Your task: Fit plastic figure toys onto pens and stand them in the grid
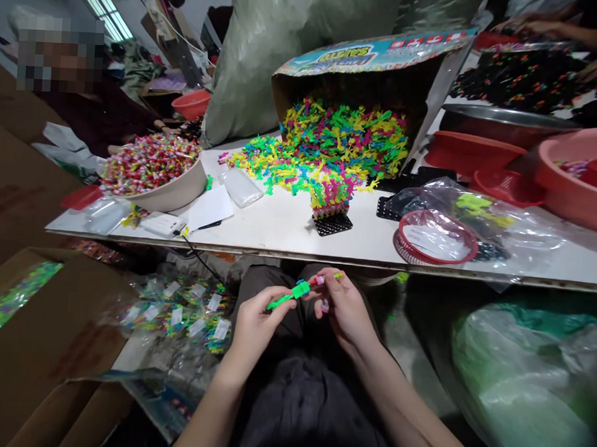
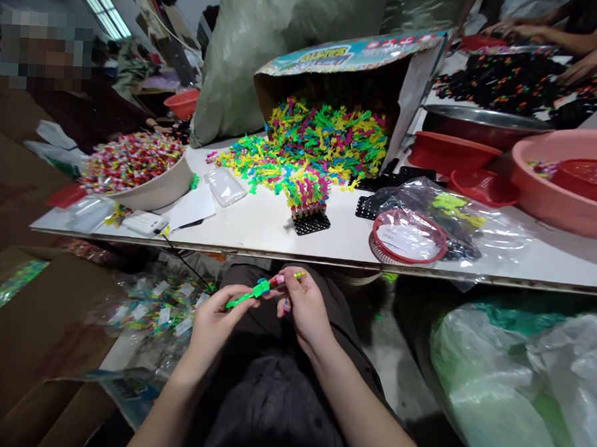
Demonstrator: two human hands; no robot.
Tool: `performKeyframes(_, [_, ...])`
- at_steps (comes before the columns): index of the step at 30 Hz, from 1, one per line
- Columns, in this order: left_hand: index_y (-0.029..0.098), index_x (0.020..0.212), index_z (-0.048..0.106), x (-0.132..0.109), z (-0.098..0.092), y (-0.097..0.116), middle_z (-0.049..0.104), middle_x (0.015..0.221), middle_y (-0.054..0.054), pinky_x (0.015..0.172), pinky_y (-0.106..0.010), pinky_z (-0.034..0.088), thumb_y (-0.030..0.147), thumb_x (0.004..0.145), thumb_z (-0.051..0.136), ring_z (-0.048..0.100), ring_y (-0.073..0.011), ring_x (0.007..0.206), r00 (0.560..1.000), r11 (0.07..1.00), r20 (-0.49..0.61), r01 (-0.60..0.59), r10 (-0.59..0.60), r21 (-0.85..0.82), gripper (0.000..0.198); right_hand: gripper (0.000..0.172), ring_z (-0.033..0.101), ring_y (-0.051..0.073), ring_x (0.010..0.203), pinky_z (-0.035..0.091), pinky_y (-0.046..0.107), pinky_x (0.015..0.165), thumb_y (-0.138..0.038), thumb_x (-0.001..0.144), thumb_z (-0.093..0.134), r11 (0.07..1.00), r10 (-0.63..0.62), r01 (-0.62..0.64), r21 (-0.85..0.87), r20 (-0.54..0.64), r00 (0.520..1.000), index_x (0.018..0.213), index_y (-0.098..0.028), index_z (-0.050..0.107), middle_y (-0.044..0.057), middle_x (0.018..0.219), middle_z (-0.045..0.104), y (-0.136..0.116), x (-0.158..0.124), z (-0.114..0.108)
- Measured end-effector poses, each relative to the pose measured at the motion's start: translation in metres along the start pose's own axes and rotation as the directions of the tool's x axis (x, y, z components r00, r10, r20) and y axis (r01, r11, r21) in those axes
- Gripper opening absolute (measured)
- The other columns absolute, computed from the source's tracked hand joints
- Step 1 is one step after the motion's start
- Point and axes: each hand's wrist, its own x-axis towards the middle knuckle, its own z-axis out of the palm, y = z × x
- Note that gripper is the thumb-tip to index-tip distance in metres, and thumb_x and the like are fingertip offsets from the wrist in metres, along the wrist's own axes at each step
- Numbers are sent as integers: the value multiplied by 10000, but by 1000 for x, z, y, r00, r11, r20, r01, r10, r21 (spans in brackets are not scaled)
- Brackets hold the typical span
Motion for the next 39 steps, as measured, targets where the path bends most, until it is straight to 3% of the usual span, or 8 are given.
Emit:
performKeyframes(9, [202,811,672,-3,-4,13,679,832,-38,740,-273,486,259,730,608,623,-176,772,986,980,-58,-151,159,129,118,263,559,105,493,333,151,329,-408,701,636,998,-64,64,-23,-10,998,705,-176,513,-6,620,580,2,1,0])
performKeyframes(14, [193,800,660,-3,-5,14,675,856,-47,768,-275,486,224,751,586,620,-167,807,957,938,2,-284,289,198,94,269,530,93,455,337,155,332,-393,701,640,994,-102,99,-46,-55,993,651,-177,487,-16,569,568,3,-2,2])
performKeyframes(17, [172,787,643,-3,-5,14,669,838,-50,751,-262,490,240,756,578,616,-158,794,973,961,13,-231,232,152,99,270,532,92,453,339,152,337,-390,698,643,994,-98,95,-62,-49,994,656,-176,484,-22,561,564,3,-5,2])
performKeyframes(22, [164,992,612,-3,-3,15,645,975,-65,818,-256,467,237,781,533,600,-154,885,995,995,56,-90,87,36,237,261,539,91,447,327,143,329,-387,702,641,993,-89,88,-83,-12,996,684,-176,488,-30,579,564,3,-6,3])
performKeyframes(31, [130,970,639,-7,-6,6,648,1001,-87,818,-265,464,239,715,616,607,-179,894,987,968,122,130,-105,-214,279,244,541,88,492,360,149,356,-400,721,615,957,-140,147,-252,44,989,721,-184,501,-26,629,571,7,-10,3])
performKeyframes(39, [139,971,652,-14,1,2,656,981,-82,788,-257,469,247,723,602,613,-178,867,992,984,110,80,-63,-162,276,266,460,70,427,344,162,348,-402,706,626,954,-153,138,-266,-36,988,681,-182,479,-43,574,540,12,-15,1])
